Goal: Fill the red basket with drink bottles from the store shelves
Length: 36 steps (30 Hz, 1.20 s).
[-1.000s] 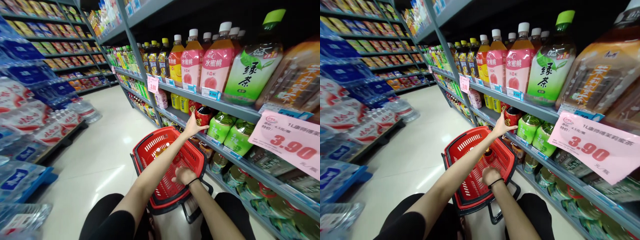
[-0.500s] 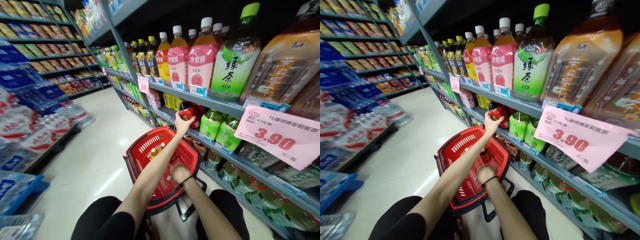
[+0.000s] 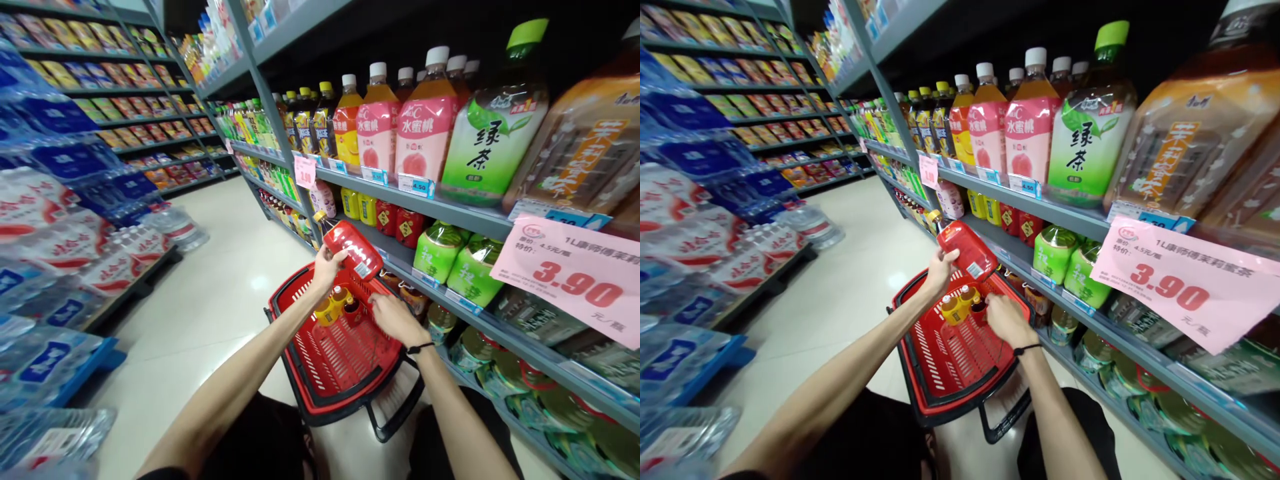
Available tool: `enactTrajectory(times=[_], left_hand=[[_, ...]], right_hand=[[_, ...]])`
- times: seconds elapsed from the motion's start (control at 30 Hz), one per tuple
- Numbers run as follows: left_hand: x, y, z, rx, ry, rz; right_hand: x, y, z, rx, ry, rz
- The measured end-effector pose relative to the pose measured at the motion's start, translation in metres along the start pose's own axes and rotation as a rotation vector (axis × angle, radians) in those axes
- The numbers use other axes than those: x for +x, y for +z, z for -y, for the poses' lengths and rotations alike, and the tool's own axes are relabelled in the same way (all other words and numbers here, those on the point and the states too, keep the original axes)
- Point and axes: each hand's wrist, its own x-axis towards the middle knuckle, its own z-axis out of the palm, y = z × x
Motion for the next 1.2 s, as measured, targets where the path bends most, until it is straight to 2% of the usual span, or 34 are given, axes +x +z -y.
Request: enactTrajectory(times=[0.13,0.2,0.27,0.4,0.53,0.67,0.83,1.0,1.1,1.2], left_hand=[[-0.065,-0.049,-0.002,-0.005,-0.245,0.093],[-0.09,-0.061,0.001,-0.005,-0.377,0.129],[-0.104,-0.068,0.003,-0.006,-0.413,0.135],[-0.111,-0.077,-0.001,-0.013,-0.306,0.193],[-0.118,-0.094,-0.015,-0.003,-0.172,0.339],[-0.129,-0.109,-0.031,0.136,-0.022,0.422],[-0.133,-0.12,-0.047,0.239,0.056,0.488],[-0.126,-0.126,-0.058,0.255,0.166,0.518],[-0.126,-0.121,-0.064,0.297,0.231,0.444],[-0.129,-0.108,-0.067,0.36,0.182,0.192]], right_hand=[[0.003,-0.016,-0.007,0.195,-0.052,0.002],[0.001,-0.014,-0.001,0.416,-0.05,0.017],[-0.002,-0.006,0.008,0.625,-0.032,0.045],[-0.006,0.012,0.027,0.694,-0.094,0.073],[-0.006,0.028,0.038,0.719,-0.229,-0.032],[-0.01,0.039,0.04,0.719,-0.327,-0.062],[-0.015,0.052,0.042,0.624,-0.375,-0.115],[-0.018,0.06,0.05,0.64,-0.364,-0.244],[-0.019,0.062,0.06,0.677,-0.373,-0.323],[-0.019,0.069,0.072,0.734,-0.33,-0.401]])
